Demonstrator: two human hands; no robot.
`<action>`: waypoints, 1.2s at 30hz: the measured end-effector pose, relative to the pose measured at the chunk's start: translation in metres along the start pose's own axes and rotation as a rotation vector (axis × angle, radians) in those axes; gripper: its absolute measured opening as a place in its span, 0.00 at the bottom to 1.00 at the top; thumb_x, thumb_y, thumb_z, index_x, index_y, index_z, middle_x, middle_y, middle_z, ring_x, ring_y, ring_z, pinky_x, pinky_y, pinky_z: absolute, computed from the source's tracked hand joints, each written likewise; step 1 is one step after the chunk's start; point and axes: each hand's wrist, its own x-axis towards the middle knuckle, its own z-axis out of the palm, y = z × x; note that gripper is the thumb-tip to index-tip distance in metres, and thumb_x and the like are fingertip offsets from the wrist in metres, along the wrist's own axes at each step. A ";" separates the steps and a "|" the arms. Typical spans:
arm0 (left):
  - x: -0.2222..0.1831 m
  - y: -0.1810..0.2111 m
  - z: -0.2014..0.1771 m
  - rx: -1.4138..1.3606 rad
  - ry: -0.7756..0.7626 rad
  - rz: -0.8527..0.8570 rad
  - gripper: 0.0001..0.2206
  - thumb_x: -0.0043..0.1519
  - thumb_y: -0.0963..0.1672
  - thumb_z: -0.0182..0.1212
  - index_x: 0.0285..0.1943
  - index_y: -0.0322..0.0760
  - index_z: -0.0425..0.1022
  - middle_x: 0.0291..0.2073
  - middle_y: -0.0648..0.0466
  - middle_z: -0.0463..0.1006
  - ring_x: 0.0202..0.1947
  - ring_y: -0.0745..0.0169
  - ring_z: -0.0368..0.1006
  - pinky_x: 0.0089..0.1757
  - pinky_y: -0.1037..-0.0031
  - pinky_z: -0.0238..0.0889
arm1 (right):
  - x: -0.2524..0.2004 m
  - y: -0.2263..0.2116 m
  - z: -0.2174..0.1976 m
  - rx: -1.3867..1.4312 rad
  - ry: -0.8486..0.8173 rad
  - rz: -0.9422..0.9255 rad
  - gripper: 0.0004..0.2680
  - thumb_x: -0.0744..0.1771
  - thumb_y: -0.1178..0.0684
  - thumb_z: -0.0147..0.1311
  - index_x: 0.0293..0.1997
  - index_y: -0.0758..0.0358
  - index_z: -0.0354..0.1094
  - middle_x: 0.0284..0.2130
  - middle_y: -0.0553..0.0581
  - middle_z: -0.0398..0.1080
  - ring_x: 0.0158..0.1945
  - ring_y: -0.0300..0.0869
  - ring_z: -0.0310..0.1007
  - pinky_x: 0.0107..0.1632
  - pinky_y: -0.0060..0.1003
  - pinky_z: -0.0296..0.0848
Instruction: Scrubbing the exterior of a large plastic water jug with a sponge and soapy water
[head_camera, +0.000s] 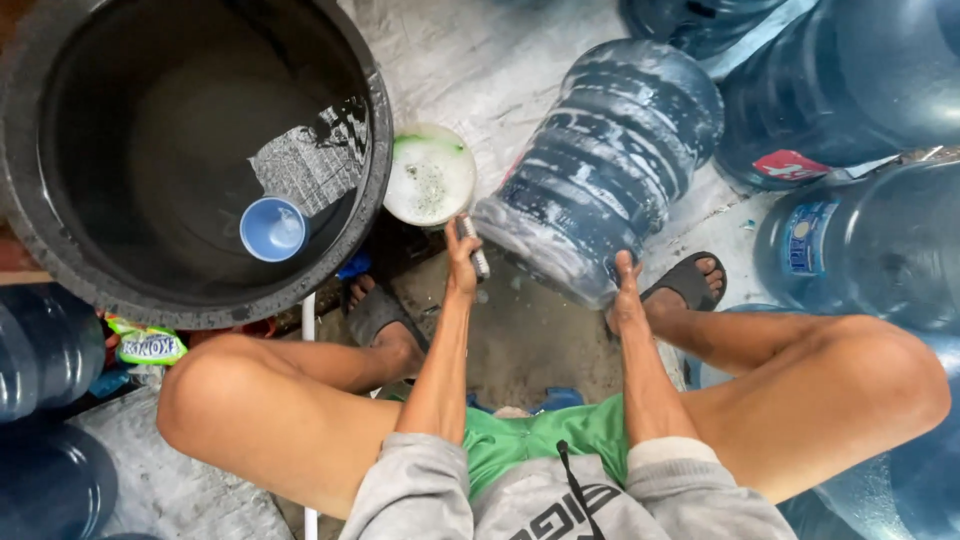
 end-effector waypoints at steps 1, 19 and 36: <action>-0.008 0.016 0.002 -0.002 0.007 0.002 0.27 0.45 0.43 0.52 0.58 0.39 0.61 0.42 0.51 0.60 0.40 0.59 0.57 0.41 0.73 0.54 | -0.022 -0.016 0.016 -0.005 -0.006 0.000 0.41 0.62 0.23 0.48 0.70 0.54 0.17 0.68 0.69 0.22 0.71 0.62 0.23 0.67 0.61 0.25; -0.003 0.125 0.051 0.666 -0.494 0.016 0.25 0.48 0.45 0.53 0.59 0.54 0.65 0.57 0.48 0.69 0.61 0.50 0.61 0.60 0.62 0.52 | -0.048 -0.053 0.032 0.097 0.287 0.204 0.38 0.57 0.14 0.36 0.70 0.39 0.37 0.69 0.67 0.31 0.71 0.59 0.31 0.63 0.70 0.31; -0.103 0.088 0.091 0.568 -0.483 0.590 0.39 0.48 0.38 0.57 0.73 0.47 0.50 0.65 0.46 0.58 0.66 0.37 0.51 0.58 0.38 0.38 | -0.103 -0.155 0.074 -1.015 0.277 -0.456 0.44 0.55 0.20 0.57 0.72 0.47 0.35 0.67 0.68 0.38 0.67 0.62 0.44 0.61 0.70 0.43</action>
